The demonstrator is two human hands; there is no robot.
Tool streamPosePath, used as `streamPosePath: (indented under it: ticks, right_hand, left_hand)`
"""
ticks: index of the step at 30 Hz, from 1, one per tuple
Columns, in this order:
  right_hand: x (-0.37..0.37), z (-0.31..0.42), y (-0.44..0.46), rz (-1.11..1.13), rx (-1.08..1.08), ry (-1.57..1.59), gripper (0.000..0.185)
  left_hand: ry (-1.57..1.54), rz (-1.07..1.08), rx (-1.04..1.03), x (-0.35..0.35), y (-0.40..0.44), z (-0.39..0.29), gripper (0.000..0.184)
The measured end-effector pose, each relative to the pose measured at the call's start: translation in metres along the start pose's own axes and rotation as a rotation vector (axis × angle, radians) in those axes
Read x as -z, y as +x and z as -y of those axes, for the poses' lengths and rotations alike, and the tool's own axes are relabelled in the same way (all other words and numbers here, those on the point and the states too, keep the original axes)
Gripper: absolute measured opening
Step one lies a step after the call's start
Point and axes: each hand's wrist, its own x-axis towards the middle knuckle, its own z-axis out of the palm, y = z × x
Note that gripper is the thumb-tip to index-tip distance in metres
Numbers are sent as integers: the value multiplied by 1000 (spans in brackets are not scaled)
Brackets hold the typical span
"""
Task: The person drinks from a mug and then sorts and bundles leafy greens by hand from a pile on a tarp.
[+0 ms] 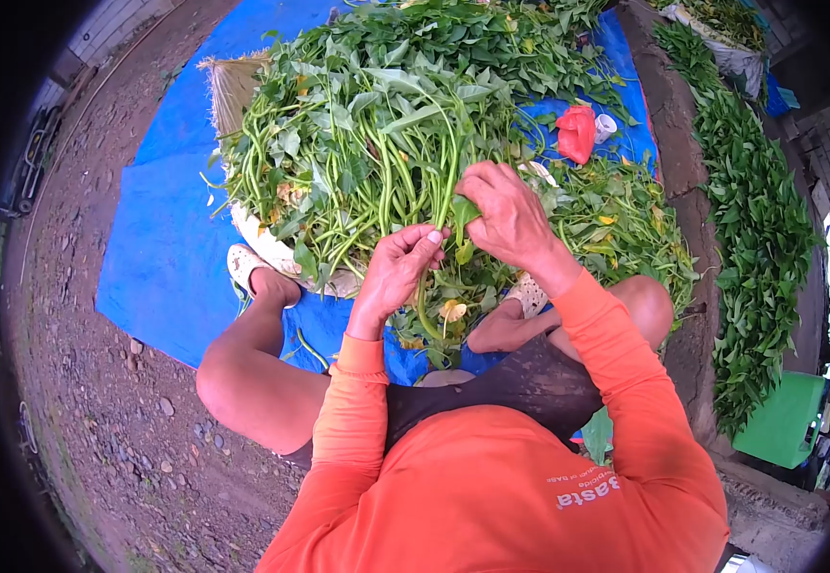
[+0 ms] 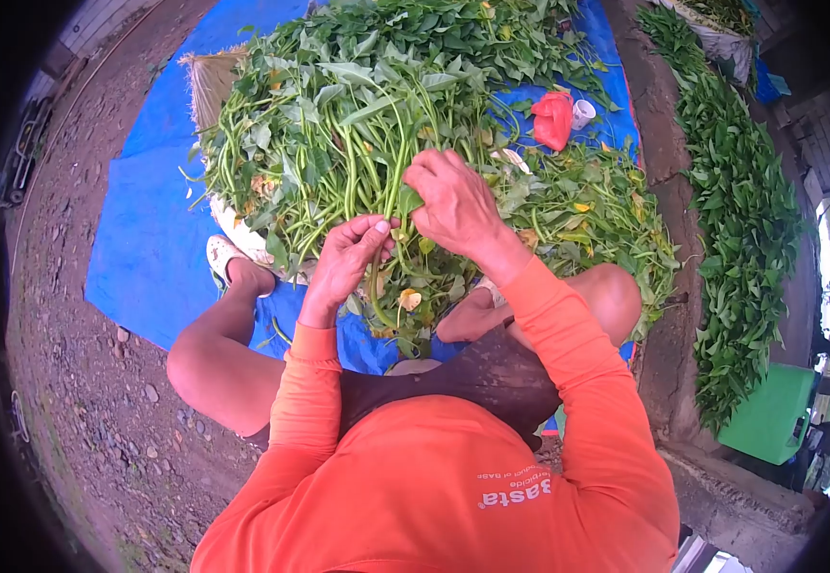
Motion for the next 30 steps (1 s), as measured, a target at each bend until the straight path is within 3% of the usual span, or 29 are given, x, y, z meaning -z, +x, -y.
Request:
streamPosePath:
  ticks: [8, 11, 14, 18, 20, 26, 29, 30]
  right_hand:
    - [-9, -2, -10, 42, -154, 142, 22]
    - [-23, -19, -17, -33, -112, 274, 16]
    - [-23, -18, -22, 77, -468, 467, 12]
    - [-20, -34, -26, 71, -647, 825, 20]
    - [-8, -13, -22, 7, -882, 1102, 23]
    - [-4, 42, -39, 493, -490, 687, 23]
    - [-35, 45, -68, 404, -119, 563, 15]
    - [-30, 51, -66, 452, -168, 542, 14]
  left_hand:
    - [12, 3, 53, -5, 1, 5, 26]
    - [4, 28, 63, -7, 2, 8, 27]
    - [-12, 45, 67, -4, 3, 7, 28]
    - [-58, 1, 116, 2, 3, 2, 28]
    - [-100, -47, 89, 8, 4, 1, 29]
    - [-266, -105, -1, 21, 6, 6, 30]
    - [-330, -137, -28, 21, 3, -2, 30]
    - [-350, -154, -34, 23, 2, -5, 31]
